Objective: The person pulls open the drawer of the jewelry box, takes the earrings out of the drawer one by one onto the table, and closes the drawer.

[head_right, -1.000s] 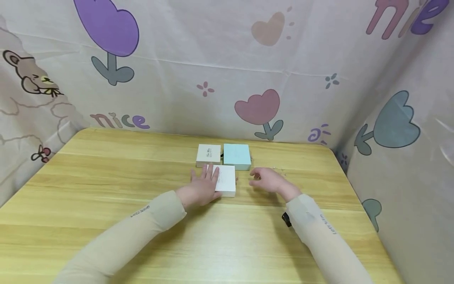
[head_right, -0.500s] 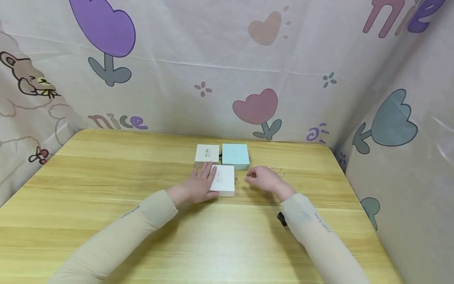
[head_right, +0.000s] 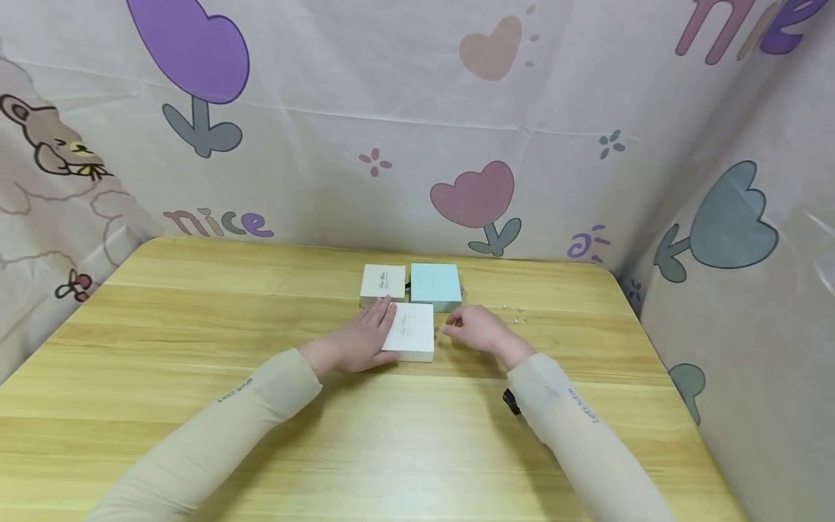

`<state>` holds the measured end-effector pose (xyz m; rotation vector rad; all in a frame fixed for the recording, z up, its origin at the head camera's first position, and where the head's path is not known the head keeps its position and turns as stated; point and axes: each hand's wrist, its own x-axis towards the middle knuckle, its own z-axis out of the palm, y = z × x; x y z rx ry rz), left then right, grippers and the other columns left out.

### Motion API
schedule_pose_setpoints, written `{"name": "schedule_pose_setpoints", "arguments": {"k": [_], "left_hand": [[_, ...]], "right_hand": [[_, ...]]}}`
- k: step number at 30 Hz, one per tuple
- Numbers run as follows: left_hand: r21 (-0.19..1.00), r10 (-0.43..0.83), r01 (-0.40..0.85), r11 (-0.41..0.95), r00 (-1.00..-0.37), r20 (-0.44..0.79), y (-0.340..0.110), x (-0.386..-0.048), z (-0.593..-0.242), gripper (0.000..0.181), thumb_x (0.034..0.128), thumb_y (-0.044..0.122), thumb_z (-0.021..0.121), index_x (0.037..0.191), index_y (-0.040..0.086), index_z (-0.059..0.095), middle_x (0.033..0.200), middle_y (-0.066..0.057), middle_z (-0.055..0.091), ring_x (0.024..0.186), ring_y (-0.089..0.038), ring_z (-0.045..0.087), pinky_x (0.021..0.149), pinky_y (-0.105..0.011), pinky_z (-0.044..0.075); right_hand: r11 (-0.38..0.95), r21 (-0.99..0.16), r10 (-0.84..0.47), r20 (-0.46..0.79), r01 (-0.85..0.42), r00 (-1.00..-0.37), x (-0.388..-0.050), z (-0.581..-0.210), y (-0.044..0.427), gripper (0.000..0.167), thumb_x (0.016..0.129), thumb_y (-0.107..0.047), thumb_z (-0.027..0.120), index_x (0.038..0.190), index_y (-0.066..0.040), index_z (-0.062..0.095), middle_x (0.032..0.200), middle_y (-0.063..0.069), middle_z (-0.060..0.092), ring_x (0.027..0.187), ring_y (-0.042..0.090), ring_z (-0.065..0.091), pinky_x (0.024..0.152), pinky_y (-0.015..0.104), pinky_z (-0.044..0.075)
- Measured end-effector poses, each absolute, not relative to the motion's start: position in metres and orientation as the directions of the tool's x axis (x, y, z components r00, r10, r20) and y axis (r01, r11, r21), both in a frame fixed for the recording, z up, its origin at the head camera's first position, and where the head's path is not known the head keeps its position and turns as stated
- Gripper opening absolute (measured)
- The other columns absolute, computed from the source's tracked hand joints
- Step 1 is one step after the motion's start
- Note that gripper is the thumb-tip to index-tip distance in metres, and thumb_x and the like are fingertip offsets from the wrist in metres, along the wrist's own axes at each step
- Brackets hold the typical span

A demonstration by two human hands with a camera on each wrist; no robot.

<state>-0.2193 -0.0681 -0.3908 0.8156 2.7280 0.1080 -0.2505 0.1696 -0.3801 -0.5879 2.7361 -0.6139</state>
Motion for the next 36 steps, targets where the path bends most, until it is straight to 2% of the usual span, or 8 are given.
{"name": "schedule_pose_setpoints", "arguments": {"k": [8,14,18,26,36], "left_hand": [[0.162,0.556,0.532,0.831,-0.797,-0.235,-0.067,-0.220,-0.391,0.085,0.0955,0.053,0.038,0.148,-0.004,0.004,0.156,-0.023,-0.004,0.145,-0.034,-0.001,0.118,-0.045,0.012],[0.168,0.560,0.535,0.828,-0.795,-0.233,-0.067,-0.220,-0.393,0.084,0.0956,0.052,0.039,0.149,-0.004,0.005,0.156,-0.023,-0.003,0.145,-0.035,-0.001,0.118,-0.046,0.012],[0.164,0.560,0.535,0.829,-0.796,-0.232,-0.066,-0.220,-0.391,0.084,0.0956,0.052,0.039,0.149,-0.004,0.005,0.156,-0.022,-0.003,0.145,-0.034,-0.001,0.118,-0.046,0.012],[0.151,0.552,0.531,0.834,-0.798,-0.242,-0.066,-0.218,-0.389,0.084,0.0958,0.052,0.038,0.149,-0.003,0.004,0.156,-0.022,-0.003,0.145,-0.034,-0.001,0.118,-0.045,0.012],[0.157,0.552,0.529,0.834,-0.797,-0.246,-0.069,-0.218,-0.389,0.084,0.0957,0.053,0.038,0.149,-0.003,0.003,0.156,-0.022,-0.005,0.145,-0.033,-0.002,0.118,-0.045,0.012]], "right_hand": [[0.829,-0.445,-0.441,-0.148,-0.338,-0.886,-0.250,-0.381,0.156,0.022,0.091,-0.018,0.058,0.098,-0.002,0.070,0.090,0.009,0.071,0.074,0.014,0.058,0.074,0.034,0.050],[0.862,-0.385,-0.407,-0.139,-0.329,-0.903,-0.249,-0.384,0.147,0.019,0.089,-0.011,0.055,0.095,-0.002,0.071,0.092,0.010,0.071,0.076,0.016,0.059,0.078,0.036,0.051],[0.879,-0.358,-0.383,-0.141,-0.314,-0.913,-0.248,-0.385,0.144,0.018,0.089,-0.009,0.054,0.089,-0.003,0.071,0.084,0.007,0.069,0.070,0.015,0.055,0.071,0.033,0.049],[0.888,-0.378,-0.350,-0.184,-0.262,-0.919,-0.248,-0.386,0.146,0.020,0.090,-0.008,0.053,0.074,-0.005,0.065,0.066,0.002,0.057,0.060,0.013,0.046,0.059,0.025,0.040],[0.890,-0.393,-0.336,-0.221,-0.232,-0.916,-0.246,-0.386,0.151,0.020,0.091,-0.008,0.051,0.075,-0.004,0.064,0.063,0.001,0.053,0.059,0.013,0.045,0.057,0.024,0.040]]}}
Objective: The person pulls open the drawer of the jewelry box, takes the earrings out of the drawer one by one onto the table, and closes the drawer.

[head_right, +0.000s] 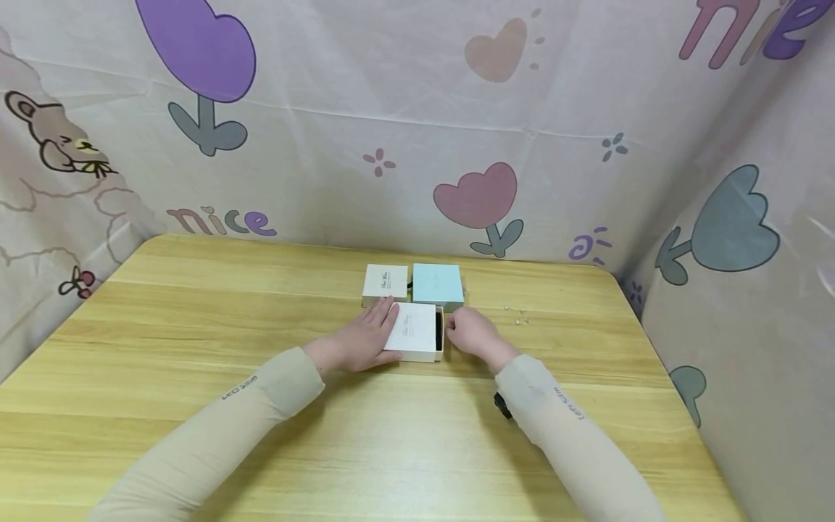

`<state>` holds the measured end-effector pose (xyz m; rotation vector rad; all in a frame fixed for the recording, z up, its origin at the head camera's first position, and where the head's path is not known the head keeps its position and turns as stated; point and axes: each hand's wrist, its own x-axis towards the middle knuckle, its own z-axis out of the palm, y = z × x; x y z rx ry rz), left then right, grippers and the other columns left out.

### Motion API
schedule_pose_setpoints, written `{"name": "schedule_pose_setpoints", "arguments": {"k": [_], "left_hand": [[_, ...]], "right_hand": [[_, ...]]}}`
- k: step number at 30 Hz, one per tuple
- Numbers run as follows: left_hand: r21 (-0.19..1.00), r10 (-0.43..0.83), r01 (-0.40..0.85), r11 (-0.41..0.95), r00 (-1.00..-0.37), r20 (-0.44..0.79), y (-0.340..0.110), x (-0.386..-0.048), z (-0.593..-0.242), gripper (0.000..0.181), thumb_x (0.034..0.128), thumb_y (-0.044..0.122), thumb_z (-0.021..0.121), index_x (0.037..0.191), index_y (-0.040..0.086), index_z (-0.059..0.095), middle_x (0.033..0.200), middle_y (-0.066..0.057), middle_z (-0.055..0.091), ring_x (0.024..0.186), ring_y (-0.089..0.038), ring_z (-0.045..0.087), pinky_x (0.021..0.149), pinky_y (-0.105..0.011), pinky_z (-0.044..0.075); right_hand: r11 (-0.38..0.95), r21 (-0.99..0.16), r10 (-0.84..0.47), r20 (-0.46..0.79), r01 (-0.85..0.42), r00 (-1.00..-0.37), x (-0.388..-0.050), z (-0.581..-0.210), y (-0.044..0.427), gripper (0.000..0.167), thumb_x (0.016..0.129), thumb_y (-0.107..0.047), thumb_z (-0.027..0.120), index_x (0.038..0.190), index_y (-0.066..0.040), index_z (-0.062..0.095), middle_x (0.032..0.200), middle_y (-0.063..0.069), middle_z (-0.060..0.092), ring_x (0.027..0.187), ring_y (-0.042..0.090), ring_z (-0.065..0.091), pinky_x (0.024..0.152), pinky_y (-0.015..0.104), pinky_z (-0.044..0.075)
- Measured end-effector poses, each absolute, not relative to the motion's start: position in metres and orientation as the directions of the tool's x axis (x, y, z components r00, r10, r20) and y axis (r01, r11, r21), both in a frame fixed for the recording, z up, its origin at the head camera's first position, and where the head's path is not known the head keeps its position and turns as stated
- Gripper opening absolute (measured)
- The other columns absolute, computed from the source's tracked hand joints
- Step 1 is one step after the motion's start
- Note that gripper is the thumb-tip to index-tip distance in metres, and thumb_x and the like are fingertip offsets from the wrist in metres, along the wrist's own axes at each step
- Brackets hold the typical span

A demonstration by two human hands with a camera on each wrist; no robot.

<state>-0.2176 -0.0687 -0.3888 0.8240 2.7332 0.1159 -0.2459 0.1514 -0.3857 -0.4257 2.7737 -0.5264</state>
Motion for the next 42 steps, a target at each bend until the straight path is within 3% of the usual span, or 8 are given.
{"name": "schedule_pose_setpoints", "arguments": {"k": [7,22,33,42], "left_hand": [[0.140,0.557,0.540,0.830,-0.793,-0.246,-0.068,-0.217,-0.387,0.084,0.0960,0.053,0.037,0.149,-0.003,0.003,0.156,-0.022,-0.004,0.145,-0.033,-0.001,0.118,-0.046,0.012],[0.138,0.545,0.528,0.838,-0.799,-0.255,-0.068,-0.218,-0.388,0.085,0.0954,0.054,0.037,0.149,-0.002,0.002,0.156,-0.021,-0.005,0.145,-0.033,-0.002,0.118,-0.045,0.012],[0.133,0.540,0.524,0.841,-0.801,-0.259,-0.068,-0.217,-0.389,0.084,0.0957,0.054,0.035,0.149,-0.001,0.001,0.157,-0.020,-0.006,0.146,-0.031,-0.003,0.118,-0.046,0.012],[0.138,0.541,0.524,0.841,-0.801,-0.256,-0.069,-0.218,-0.390,0.084,0.0956,0.054,0.036,0.149,-0.001,0.002,0.156,-0.020,-0.006,0.146,-0.032,-0.002,0.118,-0.046,0.012]], "right_hand": [[0.895,-0.375,-0.339,-0.218,-0.243,-0.915,-0.246,-0.385,0.155,0.020,0.090,-0.007,0.051,0.077,-0.004,0.065,0.068,0.003,0.057,0.061,0.014,0.047,0.060,0.026,0.042],[0.900,-0.369,-0.321,-0.206,-0.230,-0.924,-0.244,-0.382,0.166,0.022,0.090,-0.006,0.051,0.070,-0.005,0.060,0.063,0.001,0.052,0.061,0.014,0.046,0.060,0.026,0.040],[0.913,-0.356,-0.290,-0.224,-0.199,-0.931,-0.243,-0.381,0.171,0.019,0.090,-0.008,0.051,0.076,-0.004,0.063,0.068,0.003,0.057,0.064,0.016,0.049,0.063,0.029,0.043],[0.920,-0.334,-0.286,-0.218,-0.204,-0.933,-0.242,-0.382,0.178,0.022,0.090,-0.008,0.052,0.070,-0.006,0.059,0.065,0.001,0.053,0.063,0.015,0.048,0.062,0.029,0.042]]}}
